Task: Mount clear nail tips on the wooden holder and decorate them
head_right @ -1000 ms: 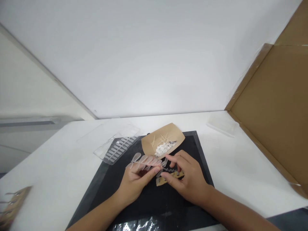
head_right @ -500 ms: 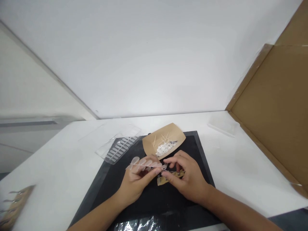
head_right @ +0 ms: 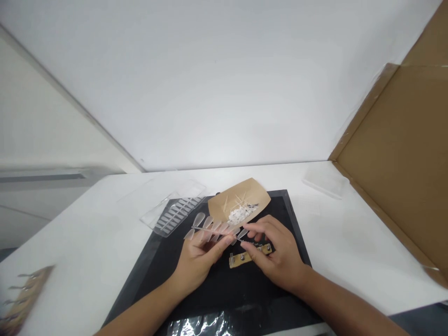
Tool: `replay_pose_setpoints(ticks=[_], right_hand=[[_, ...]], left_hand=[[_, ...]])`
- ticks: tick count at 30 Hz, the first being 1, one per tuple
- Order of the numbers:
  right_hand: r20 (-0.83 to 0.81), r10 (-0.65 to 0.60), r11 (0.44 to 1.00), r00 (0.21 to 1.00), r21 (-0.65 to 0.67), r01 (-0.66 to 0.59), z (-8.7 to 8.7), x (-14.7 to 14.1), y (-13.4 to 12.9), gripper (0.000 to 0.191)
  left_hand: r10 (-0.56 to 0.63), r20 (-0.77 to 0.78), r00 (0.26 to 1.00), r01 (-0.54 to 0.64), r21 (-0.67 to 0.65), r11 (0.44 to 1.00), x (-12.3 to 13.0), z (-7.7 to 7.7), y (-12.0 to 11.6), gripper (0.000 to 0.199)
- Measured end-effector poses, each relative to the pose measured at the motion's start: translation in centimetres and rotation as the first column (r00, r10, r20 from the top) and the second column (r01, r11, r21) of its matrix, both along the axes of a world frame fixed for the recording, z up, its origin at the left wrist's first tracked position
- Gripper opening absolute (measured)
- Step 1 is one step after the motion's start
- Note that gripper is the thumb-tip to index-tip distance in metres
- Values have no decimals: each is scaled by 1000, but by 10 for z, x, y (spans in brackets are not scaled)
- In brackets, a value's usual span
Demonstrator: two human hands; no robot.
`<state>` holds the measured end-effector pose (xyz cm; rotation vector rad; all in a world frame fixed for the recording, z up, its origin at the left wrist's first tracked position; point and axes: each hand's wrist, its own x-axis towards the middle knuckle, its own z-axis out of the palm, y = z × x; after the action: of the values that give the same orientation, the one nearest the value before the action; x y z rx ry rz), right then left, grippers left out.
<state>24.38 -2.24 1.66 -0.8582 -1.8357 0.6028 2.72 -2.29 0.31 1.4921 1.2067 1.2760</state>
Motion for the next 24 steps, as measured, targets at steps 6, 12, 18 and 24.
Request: replay_pose_setpoints(ticks=[6,12,18,24], right_hand=[[-14,-2,988,1000,156,4,4,-4,-1,19],[62,-22,953,998,302,2,2,-8,-1,19],[57,-58,953,997,301,38,6,-3,-1,17],[209,-303,952,930,96,289,7,23,21,9]], left_hand=[[9,-1,1000,-9,-19,1000,1,4,0,21],[11,21,1000,-11,-42,999,2,8,-2,22],[59,2,998,-59,-26,998,1,6,0,24],[132,-21,991,-132,-26,991,-3,0,4,27]])
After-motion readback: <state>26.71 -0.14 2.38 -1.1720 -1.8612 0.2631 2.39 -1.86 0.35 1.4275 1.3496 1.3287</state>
